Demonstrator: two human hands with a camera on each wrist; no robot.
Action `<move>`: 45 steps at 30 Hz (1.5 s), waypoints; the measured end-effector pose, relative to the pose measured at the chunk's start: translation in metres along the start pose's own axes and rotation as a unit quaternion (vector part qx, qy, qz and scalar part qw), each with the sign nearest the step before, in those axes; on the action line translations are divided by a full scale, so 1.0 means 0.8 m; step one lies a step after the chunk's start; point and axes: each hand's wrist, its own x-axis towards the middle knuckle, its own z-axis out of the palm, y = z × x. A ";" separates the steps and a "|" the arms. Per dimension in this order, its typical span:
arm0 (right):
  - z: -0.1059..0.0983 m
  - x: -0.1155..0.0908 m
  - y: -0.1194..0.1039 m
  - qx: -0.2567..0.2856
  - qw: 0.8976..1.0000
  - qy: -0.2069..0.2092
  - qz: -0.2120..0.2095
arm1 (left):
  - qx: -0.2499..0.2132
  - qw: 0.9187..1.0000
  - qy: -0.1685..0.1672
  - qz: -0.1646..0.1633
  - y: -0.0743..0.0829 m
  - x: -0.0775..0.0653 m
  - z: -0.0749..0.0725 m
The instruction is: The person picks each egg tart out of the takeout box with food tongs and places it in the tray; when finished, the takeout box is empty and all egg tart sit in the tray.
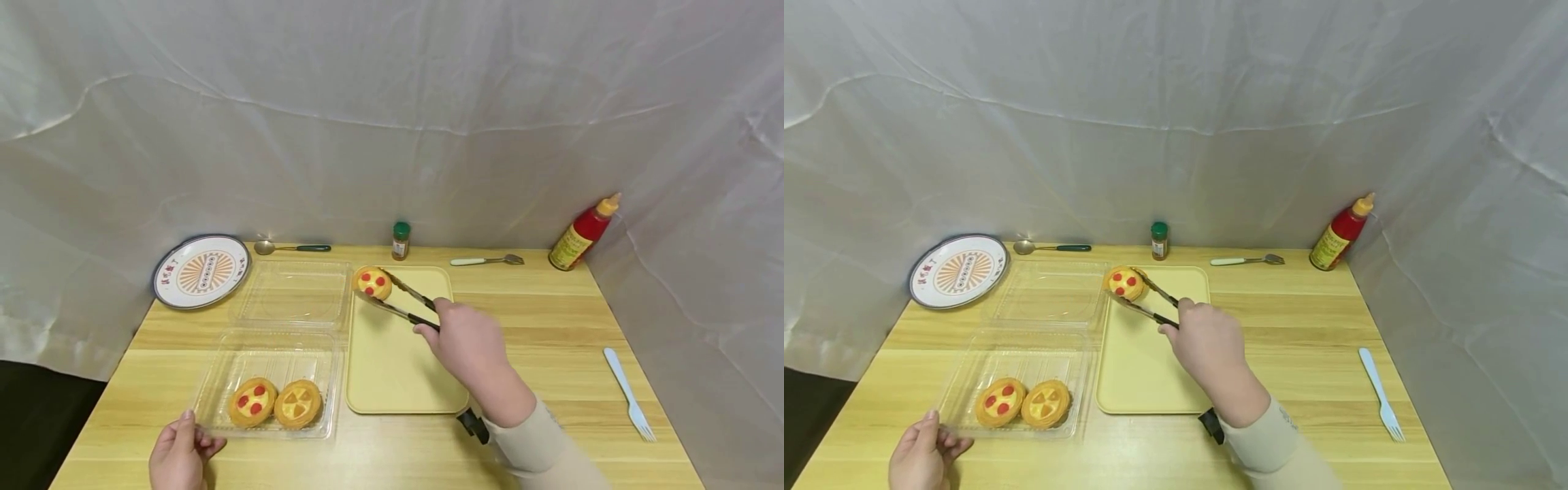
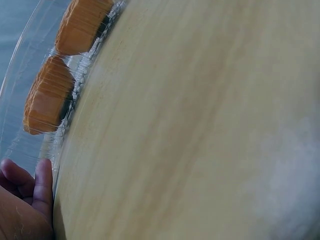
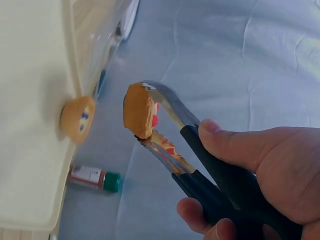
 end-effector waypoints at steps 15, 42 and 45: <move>0.008 0.021 0.058 -0.018 0.998 -0.023 0.055 | -0.008 1.000 0.003 -0.001 0.001 -0.001 0.001; 0.060 0.027 0.109 -0.005 0.989 -0.106 0.102 | -0.018 1.000 -0.002 0.008 -0.001 -0.001 0.002; 0.063 0.026 0.111 -0.001 0.987 -0.116 0.107 | -0.014 1.000 0.000 0.008 -0.001 -0.001 0.002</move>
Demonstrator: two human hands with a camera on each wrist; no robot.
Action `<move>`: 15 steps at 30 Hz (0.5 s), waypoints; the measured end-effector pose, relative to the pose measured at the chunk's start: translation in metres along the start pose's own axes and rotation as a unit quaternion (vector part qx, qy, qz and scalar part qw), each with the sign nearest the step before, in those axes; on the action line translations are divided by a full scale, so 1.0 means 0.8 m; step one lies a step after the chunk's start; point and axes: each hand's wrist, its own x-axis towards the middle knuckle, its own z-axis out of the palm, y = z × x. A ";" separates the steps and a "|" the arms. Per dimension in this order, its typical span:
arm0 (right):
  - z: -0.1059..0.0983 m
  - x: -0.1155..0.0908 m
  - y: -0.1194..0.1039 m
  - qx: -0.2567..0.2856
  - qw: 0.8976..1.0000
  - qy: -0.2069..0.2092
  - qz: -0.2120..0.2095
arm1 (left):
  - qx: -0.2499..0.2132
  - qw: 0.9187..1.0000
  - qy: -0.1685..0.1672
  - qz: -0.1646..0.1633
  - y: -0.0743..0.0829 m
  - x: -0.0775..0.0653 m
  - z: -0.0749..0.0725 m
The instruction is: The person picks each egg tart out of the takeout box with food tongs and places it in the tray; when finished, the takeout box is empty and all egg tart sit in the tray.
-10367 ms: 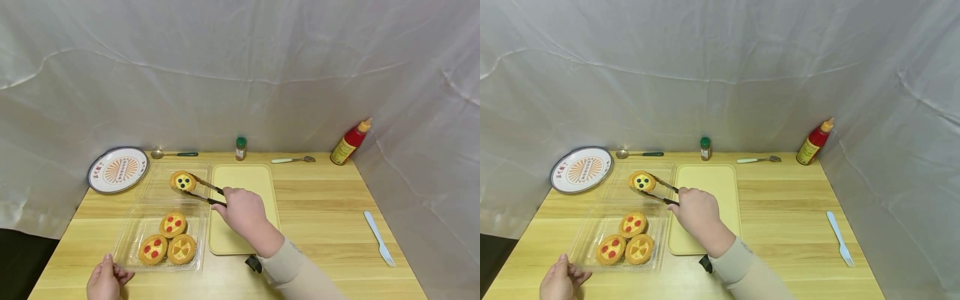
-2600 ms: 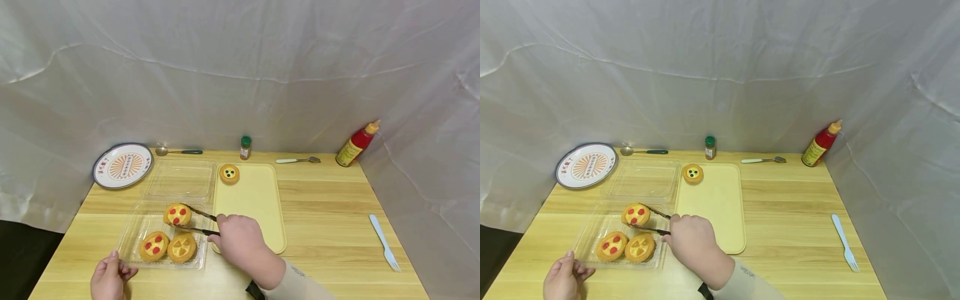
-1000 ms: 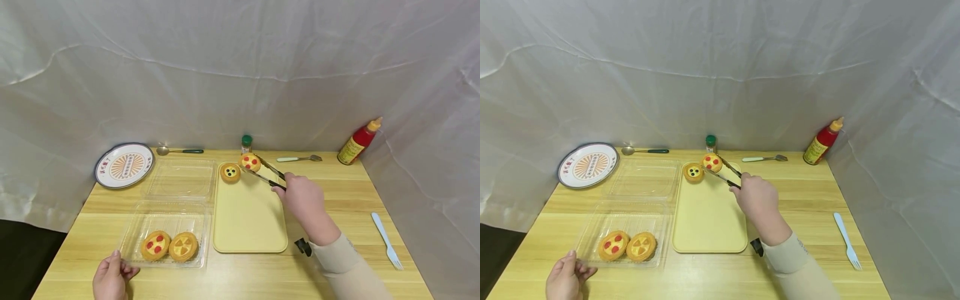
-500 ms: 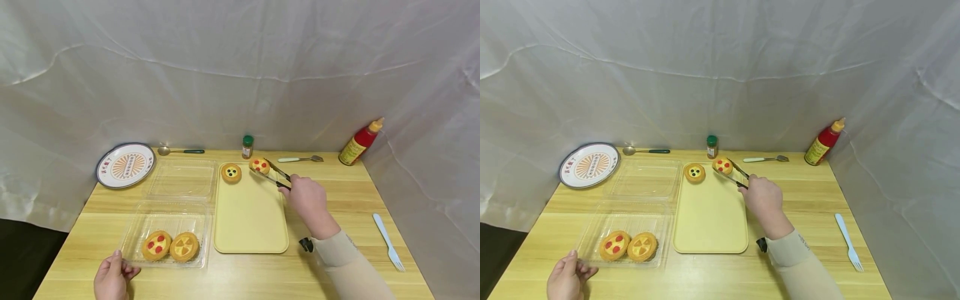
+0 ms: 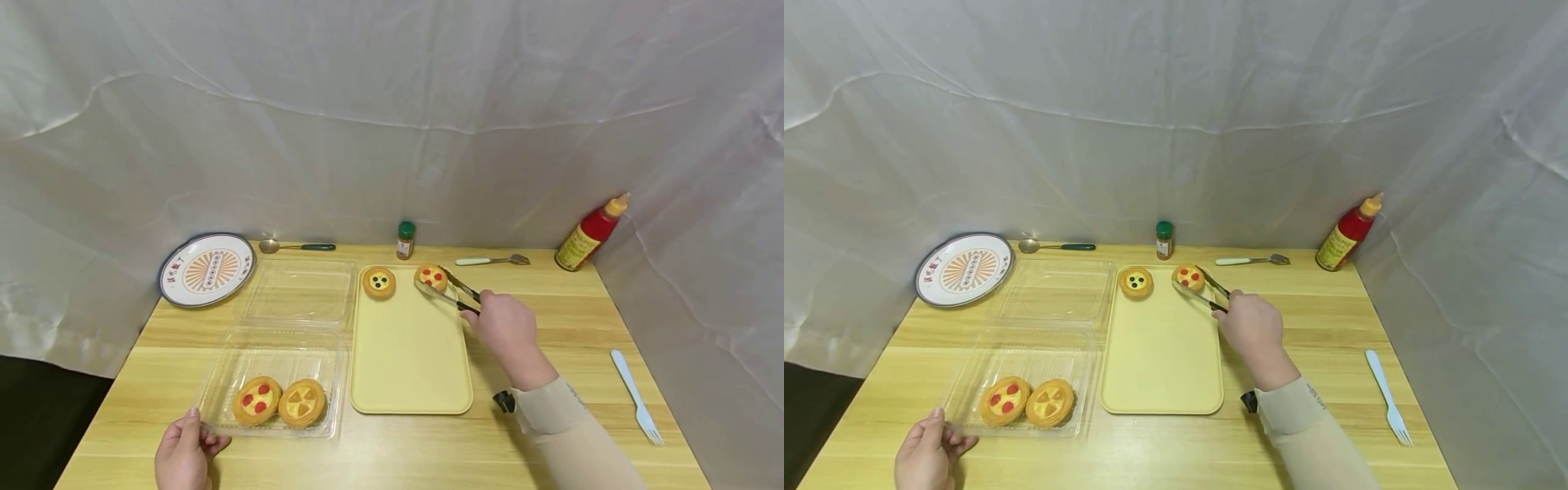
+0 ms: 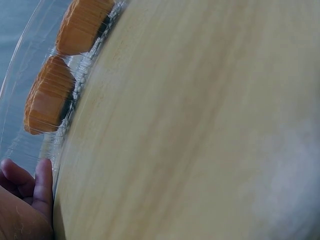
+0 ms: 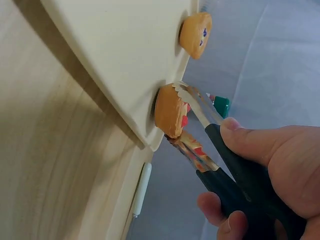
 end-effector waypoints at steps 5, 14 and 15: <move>0.001 -0.001 0.002 0.011 1.000 -0.001 0.011 | -0.001 1.000 -0.002 -0.001 0.000 0.000 0.000; -0.002 -0.012 -0.006 0.021 0.999 0.021 -0.017 | -0.001 1.000 0.003 -0.002 0.000 0.000 -0.001; -0.002 -0.015 -0.009 0.023 0.999 0.027 -0.021 | 0.000 1.000 0.004 -0.002 0.000 0.000 -0.001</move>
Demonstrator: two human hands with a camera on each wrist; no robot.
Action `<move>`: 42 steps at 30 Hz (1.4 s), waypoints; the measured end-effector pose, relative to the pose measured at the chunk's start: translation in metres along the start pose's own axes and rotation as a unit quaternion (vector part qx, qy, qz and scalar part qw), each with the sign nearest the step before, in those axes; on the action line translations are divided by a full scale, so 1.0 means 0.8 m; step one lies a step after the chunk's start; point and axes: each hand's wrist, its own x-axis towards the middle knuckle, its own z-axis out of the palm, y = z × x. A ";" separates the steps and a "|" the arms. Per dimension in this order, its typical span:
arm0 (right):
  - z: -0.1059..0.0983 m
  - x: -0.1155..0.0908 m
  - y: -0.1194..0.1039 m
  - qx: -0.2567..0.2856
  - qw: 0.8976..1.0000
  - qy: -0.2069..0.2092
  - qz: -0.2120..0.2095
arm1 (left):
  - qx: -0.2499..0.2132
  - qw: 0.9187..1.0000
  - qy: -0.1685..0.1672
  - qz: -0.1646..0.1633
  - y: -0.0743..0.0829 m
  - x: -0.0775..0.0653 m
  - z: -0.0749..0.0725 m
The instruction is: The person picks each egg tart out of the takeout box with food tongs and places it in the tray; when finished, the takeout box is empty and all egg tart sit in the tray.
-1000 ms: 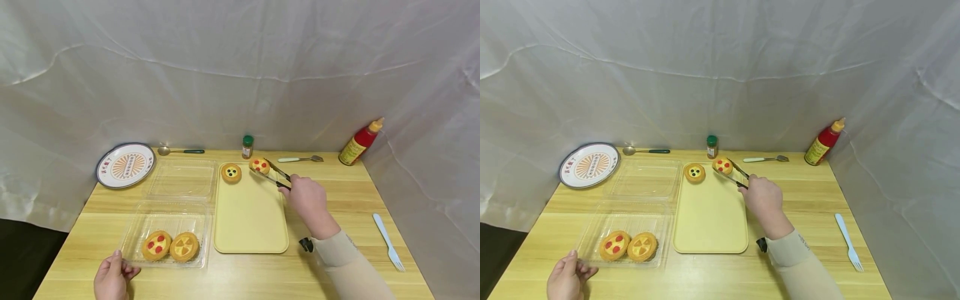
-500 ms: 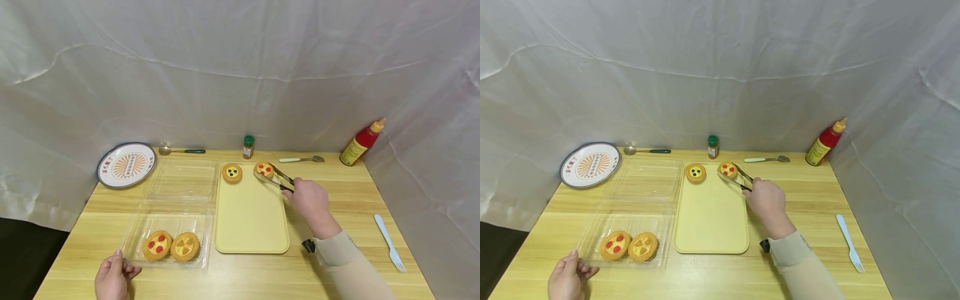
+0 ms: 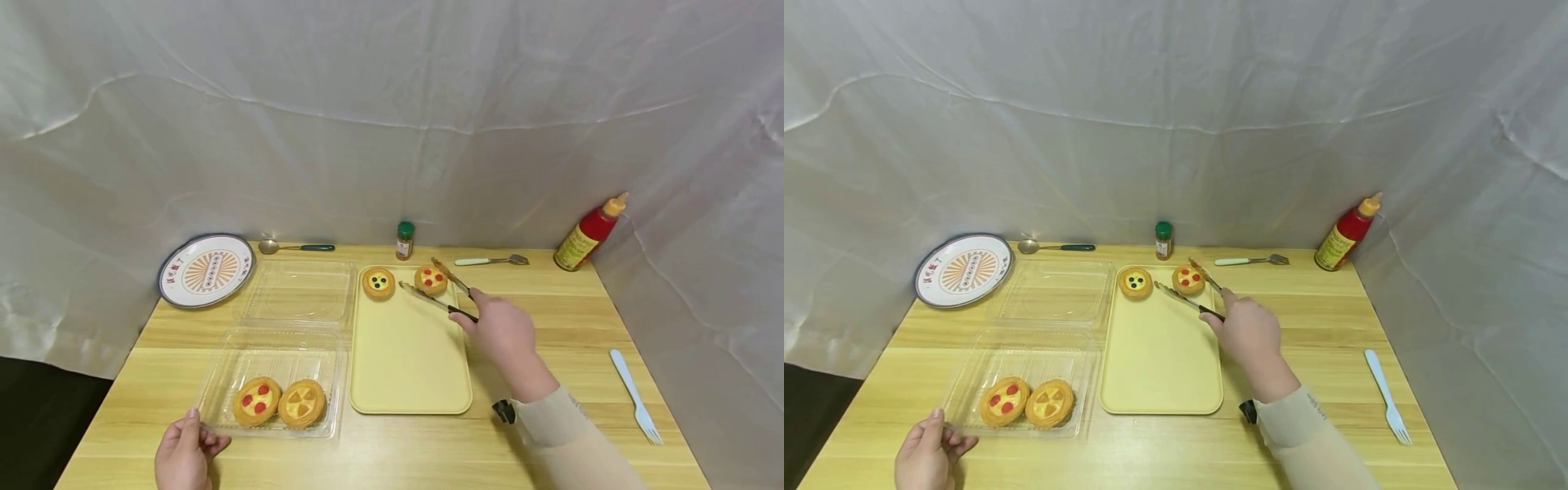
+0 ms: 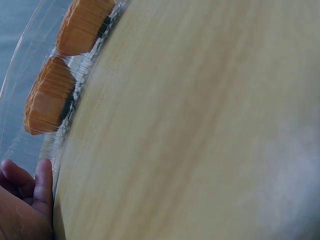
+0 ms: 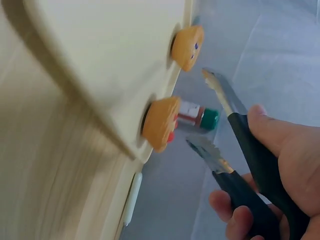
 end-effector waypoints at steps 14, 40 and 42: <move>0.001 -0.045 -0.076 0.032 0.973 0.152 -0.173 | 0.006 1.000 0.001 0.000 0.000 0.000 0.000; 0.018 -0.067 -0.178 -0.005 0.929 0.083 -0.360 | 0.001 1.000 0.001 0.005 0.002 -0.003 0.002; 0.019 -0.067 -0.182 -0.011 0.928 0.076 -0.365 | -0.004 1.000 -0.002 0.005 0.002 -0.003 0.003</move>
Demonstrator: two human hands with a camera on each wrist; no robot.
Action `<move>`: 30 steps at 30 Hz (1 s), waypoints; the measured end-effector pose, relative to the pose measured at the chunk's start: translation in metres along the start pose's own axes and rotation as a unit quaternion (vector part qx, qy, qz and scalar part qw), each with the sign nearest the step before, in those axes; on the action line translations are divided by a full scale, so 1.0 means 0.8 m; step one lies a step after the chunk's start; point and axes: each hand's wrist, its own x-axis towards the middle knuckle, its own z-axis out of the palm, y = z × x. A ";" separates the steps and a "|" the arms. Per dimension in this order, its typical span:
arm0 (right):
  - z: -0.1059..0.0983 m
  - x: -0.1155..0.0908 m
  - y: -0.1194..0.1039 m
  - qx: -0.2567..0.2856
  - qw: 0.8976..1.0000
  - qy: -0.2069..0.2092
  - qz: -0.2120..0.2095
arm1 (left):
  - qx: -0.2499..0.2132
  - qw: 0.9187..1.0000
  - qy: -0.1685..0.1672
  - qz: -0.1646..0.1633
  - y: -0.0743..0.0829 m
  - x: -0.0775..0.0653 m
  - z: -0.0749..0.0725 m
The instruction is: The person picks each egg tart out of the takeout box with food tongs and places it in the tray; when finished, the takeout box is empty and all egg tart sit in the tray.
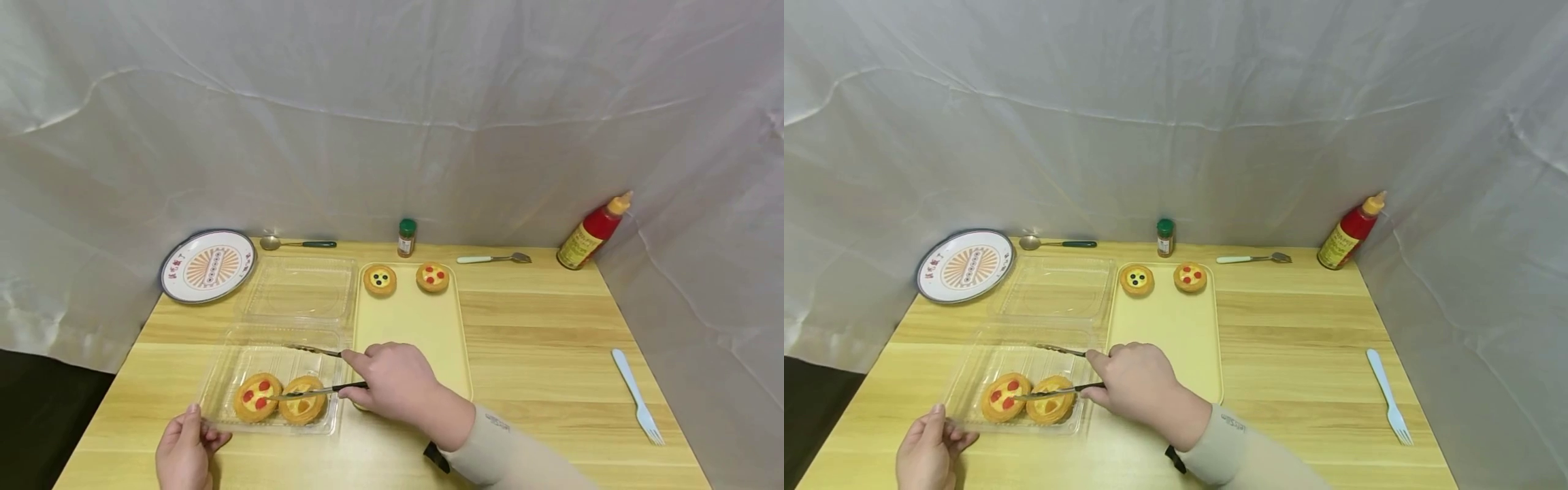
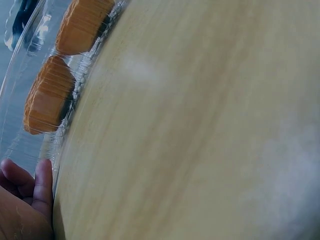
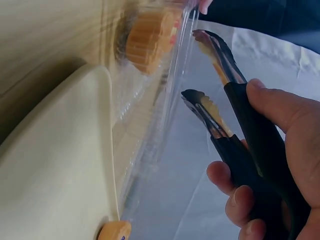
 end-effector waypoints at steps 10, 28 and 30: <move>0.004 0.011 -0.017 -0.029 0.999 -0.024 -0.016 | -0.017 1.000 -0.007 -0.002 0.001 0.001 -0.003; 0.023 0.031 -0.037 -0.054 0.992 -0.113 0.000 | -0.019 1.000 0.000 -0.002 0.001 0.001 0.002; 0.027 0.033 -0.039 -0.052 0.992 -0.115 0.002 | -0.021 1.000 -0.003 0.001 0.001 0.001 0.002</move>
